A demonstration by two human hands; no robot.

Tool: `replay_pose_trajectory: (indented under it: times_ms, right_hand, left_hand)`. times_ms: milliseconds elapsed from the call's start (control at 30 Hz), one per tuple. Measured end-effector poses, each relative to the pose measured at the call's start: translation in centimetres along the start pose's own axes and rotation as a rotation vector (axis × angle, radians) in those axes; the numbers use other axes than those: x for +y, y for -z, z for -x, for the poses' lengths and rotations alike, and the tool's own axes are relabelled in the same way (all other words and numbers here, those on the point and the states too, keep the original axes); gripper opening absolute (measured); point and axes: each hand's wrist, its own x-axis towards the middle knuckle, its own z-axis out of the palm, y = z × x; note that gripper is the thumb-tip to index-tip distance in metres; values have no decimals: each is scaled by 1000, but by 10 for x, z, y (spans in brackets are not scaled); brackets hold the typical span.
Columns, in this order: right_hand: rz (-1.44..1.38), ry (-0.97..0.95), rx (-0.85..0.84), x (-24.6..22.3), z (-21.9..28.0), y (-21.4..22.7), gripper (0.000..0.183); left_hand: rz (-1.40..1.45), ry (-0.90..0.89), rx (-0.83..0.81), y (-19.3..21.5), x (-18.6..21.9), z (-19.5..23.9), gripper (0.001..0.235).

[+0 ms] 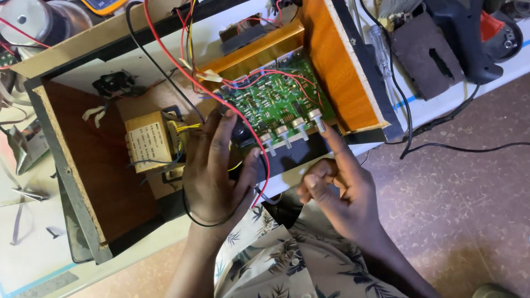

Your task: The person uses a multimeter to test points on a green circuit board inside a wooden enclosure. They repeatedly place the multimeter probes on various components and connection points while adjusting the board's position.

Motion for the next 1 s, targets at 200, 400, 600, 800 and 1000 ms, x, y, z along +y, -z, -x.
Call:
replay_pose_trajectory:
  times_ms: [200,400,600,800,1000]
  right_hand:
    - [8,-208,115,1,-1,4,71]
    - [17,-172,137,4,-2,8,66]
    - [98,-136,171,7,1,11,61]
    - [223,-89,160,6,1,12,59]
    - [343,-28,172,0,0,11,51]
  left_hand:
    - [21,35,-71,0,3,-2,47]
    - [46,29,-62,0,0,0,43]
    - [64,7,-74,3,1,-1,42]
    - [57,5,-72,2,1,-1,42]
    - [97,-4,-51,4,2,-2,42]
